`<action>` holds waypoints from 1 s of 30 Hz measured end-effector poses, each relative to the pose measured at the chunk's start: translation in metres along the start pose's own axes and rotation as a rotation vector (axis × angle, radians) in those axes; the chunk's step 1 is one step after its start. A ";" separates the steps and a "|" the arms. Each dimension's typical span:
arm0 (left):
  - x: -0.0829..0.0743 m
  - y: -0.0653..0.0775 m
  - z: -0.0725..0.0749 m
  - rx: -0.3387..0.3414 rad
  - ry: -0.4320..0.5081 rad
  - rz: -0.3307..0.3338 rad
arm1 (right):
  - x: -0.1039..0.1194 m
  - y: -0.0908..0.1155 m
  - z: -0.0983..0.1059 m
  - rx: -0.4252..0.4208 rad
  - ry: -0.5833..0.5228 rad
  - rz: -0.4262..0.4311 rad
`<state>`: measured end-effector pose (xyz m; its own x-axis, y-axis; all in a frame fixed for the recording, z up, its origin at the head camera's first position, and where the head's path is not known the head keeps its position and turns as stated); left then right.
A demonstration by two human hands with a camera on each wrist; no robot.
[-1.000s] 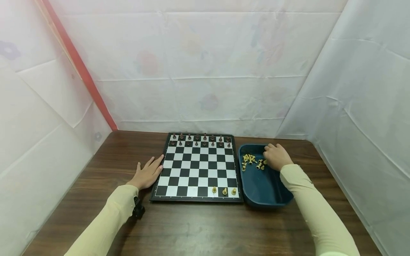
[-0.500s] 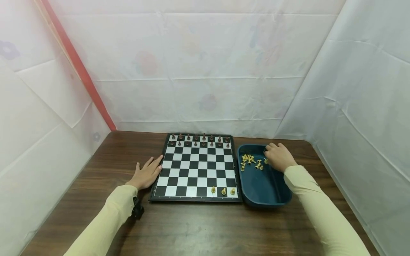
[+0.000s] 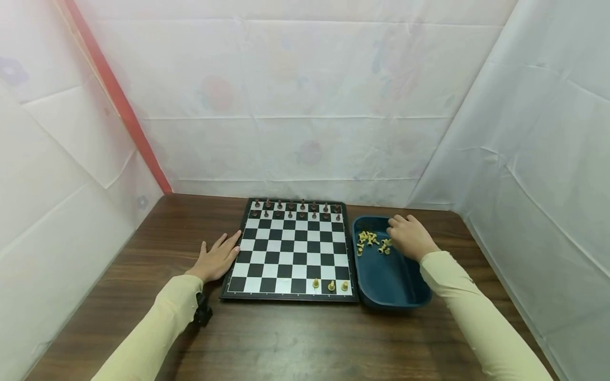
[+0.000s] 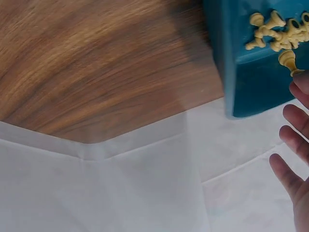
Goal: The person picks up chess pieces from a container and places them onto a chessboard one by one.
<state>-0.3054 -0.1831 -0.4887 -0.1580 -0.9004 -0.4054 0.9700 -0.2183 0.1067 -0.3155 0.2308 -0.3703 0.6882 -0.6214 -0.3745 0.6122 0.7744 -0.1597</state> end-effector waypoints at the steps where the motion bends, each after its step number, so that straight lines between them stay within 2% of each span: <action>1: 0.000 0.000 0.000 0.000 0.001 0.001 | 0.001 -0.001 0.001 0.004 0.001 0.002; 14: 0.000 0.001 0.001 -0.006 0.004 0.003 | 0.023 -0.018 0.024 -0.033 0.026 0.065; 21: 0.000 0.001 0.001 -0.009 0.006 -0.001 | 0.035 -0.026 0.029 -0.047 0.066 0.098; 30: -0.001 0.001 0.002 -0.001 0.001 -0.001 | 0.049 -0.035 0.038 -0.054 0.058 0.126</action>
Point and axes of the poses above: each hand's wrist, its own y-axis away from the middle knuckle, its own z-axis out of the back of the hand, x = y × z, the point moved 10 cm from there along -y, towards the middle knuckle, and after that the axes turned 3 degrees about x, right-handed, at the moved point
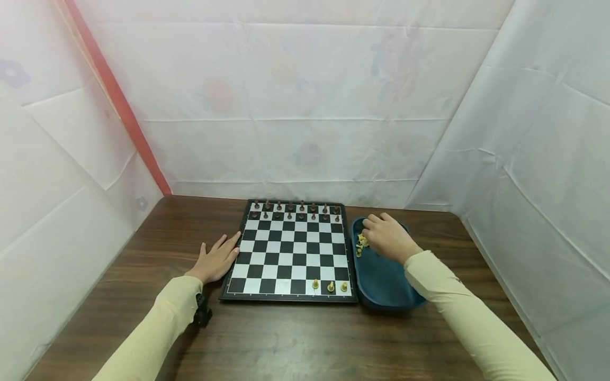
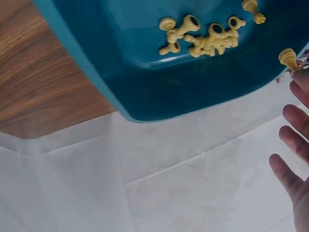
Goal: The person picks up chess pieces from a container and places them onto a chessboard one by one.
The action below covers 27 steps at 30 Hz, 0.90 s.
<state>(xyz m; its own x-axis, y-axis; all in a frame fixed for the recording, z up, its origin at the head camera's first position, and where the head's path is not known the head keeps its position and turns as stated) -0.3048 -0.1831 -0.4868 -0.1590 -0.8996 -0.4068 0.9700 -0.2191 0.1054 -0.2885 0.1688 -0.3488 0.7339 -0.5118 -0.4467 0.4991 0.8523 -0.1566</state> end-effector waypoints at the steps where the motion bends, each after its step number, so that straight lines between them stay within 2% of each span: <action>1: 0.000 0.000 0.000 -0.001 0.002 -0.001 | 0.001 -0.001 0.001 -0.003 0.000 0.003; 19: -0.001 0.000 0.000 0.000 -0.004 -0.004 | 0.028 -0.024 0.006 0.059 0.027 0.048; 27: -0.001 0.001 0.001 -0.003 -0.004 -0.006 | 0.038 -0.035 0.002 0.106 0.043 0.065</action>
Point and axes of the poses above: each hand's wrist, its own y-axis away from the middle knuckle, its own z-axis out of the back of the hand, x = y × z, the point moved 10 cm from there along -y, towards the middle knuckle, and after that the axes turned 3 degrees about x, right-handed, at the moved point
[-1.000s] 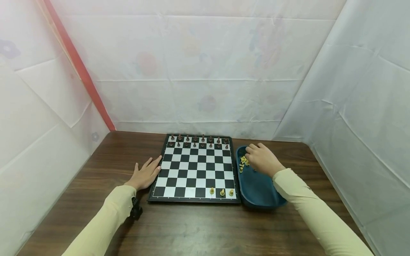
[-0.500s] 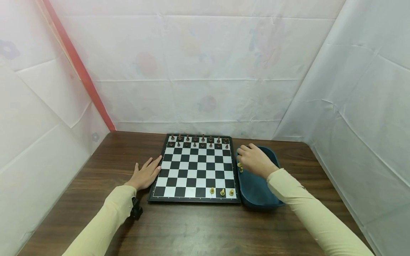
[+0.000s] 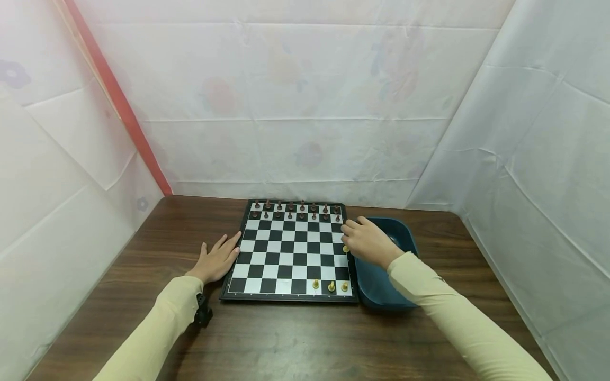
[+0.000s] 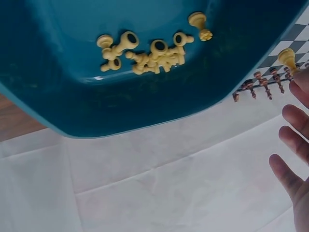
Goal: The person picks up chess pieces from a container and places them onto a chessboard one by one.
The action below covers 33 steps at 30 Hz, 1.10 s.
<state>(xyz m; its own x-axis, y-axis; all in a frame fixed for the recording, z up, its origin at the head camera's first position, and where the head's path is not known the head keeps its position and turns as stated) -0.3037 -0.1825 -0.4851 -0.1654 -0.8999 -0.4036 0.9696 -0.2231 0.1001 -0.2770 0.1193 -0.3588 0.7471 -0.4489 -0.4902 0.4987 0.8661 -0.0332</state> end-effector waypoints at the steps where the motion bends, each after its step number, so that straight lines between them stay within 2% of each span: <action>1: 0.000 0.000 0.000 0.000 -0.001 0.001 | 0.001 -0.001 0.000 0.002 0.002 0.001; 16: 0.001 0.000 -0.002 0.009 -0.005 0.004 | 0.019 -0.021 -0.001 0.077 0.034 0.031; 33: 0.001 -0.001 -0.001 0.005 -0.002 0.003 | 0.041 -0.036 0.006 0.053 -0.004 0.097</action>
Point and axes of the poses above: each hand's wrist, its own y-axis away from the middle knuckle, its own z-axis out of the back of the hand, x = y × z, the point moved 10 cm from there along -y, towards the middle knuckle, and after that the axes turned 3 degrees about x, right-handed, at the moved point
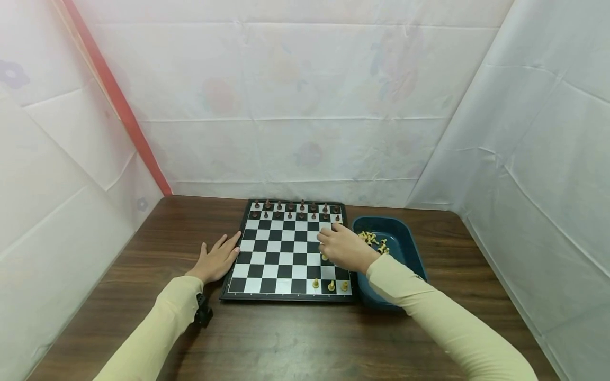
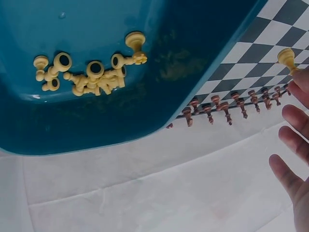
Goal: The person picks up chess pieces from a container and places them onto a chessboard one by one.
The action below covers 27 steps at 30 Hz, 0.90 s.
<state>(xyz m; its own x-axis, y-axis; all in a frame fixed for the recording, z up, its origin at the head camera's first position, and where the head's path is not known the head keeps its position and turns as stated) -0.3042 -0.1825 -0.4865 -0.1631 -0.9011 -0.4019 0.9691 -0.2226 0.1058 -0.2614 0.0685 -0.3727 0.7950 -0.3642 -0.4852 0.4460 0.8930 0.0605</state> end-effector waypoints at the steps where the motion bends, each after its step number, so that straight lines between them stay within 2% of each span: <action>1: 0.000 0.000 0.000 0.000 0.000 0.001 | 0.002 -0.001 0.000 -0.005 0.004 0.006; 10: -0.001 0.001 0.001 -0.005 0.004 0.003 | 0.015 -0.010 0.005 -0.043 0.051 0.060; 15: -0.001 0.001 0.001 -0.007 0.005 0.002 | 0.022 -0.016 0.008 -0.040 0.074 0.077; 23: 0.001 -0.001 0.000 -0.008 0.006 0.004 | 0.034 -0.028 0.006 0.010 0.093 0.109; 27: 0.001 -0.001 0.000 -0.007 0.001 0.007 | 0.041 -0.033 0.008 -0.009 0.096 0.126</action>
<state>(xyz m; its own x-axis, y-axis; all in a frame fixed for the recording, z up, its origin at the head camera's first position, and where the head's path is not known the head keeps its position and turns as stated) -0.3053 -0.1832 -0.4875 -0.1557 -0.9021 -0.4024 0.9716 -0.2134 0.1023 -0.2402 0.0221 -0.3871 0.8011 -0.2222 -0.5557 0.3411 0.9325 0.1189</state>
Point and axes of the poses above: each hand's wrist, its own y-axis away from the middle knuckle, its own z-axis out of the back of the hand, x = y × z, the point moved 10 cm from there along -y, towards the middle knuckle, and after that the axes turned 3 degrees about x, right-handed, at the moved point
